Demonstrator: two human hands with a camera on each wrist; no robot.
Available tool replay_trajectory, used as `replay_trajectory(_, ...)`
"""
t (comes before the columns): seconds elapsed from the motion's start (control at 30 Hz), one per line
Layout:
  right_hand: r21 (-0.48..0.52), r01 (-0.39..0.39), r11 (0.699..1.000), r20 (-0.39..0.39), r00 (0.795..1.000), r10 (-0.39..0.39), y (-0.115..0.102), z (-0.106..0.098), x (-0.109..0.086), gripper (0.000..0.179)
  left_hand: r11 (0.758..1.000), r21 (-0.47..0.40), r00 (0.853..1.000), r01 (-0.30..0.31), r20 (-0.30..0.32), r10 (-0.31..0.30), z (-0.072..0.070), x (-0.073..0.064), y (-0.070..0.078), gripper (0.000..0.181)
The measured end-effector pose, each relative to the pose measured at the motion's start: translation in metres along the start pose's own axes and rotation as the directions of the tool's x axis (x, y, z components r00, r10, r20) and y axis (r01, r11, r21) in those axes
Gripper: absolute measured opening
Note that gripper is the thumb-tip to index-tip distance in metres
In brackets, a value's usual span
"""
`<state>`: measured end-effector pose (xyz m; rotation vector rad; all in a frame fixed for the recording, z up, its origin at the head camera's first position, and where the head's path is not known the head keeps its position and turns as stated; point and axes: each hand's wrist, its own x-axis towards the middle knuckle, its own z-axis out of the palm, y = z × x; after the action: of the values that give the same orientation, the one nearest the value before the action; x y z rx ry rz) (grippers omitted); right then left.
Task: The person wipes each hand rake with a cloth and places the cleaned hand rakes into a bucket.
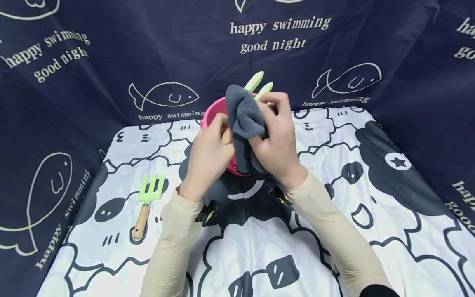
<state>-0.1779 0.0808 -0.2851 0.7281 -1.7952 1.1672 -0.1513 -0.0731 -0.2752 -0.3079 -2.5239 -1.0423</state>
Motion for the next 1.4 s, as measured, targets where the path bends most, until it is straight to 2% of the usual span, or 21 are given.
replay_trajectory(0.17,-0.059,0.030,0.998,0.060,0.998,-0.026,0.003,0.003,-0.008,0.023,0.994,0.090,0.998,-0.058,0.028,0.056,-0.001,-0.005,-0.004,0.008)
replay_trajectory(0.3,-0.060,0.032,0.998,0.053,0.998,-0.029,0.004,0.004,-0.011,0.022,0.990,0.107,0.996,-0.086,0.044,0.082,-0.002,-0.007,-0.006,0.008)
replay_trajectory(0.5,-0.065,0.027,0.998,0.053,0.998,-0.023,0.006,0.006,-0.014,0.023,0.991,0.106,0.995,-0.085,0.059,0.079,-0.003,-0.011,-0.007,0.009)
replay_trajectory(0.8,-0.066,-0.025,0.998,0.003,1.000,0.026,0.014,0.003,-0.013,0.024,0.986,0.096,0.991,-0.136,0.024,0.135,0.000,-0.015,-0.010,0.016)
replay_trajectory(0.97,-0.050,-0.059,0.997,-0.042,0.998,0.057,0.016,0.000,-0.012,0.022,0.982,0.093,0.986,-0.164,0.032,0.161,0.003,-0.013,-0.009,0.015)
replay_trajectory(1.2,-0.039,-0.069,0.997,-0.059,0.996,0.066,0.016,0.002,-0.008,0.024,0.985,0.103,0.990,-0.142,0.016,0.141,0.002,-0.012,-0.009,0.015)
replay_trajectory(1.4,-0.048,-0.139,0.989,-0.117,0.984,0.132,0.021,-0.002,-0.003,0.024,0.988,0.087,0.992,-0.125,0.014,0.124,0.001,-0.014,-0.009,0.015)
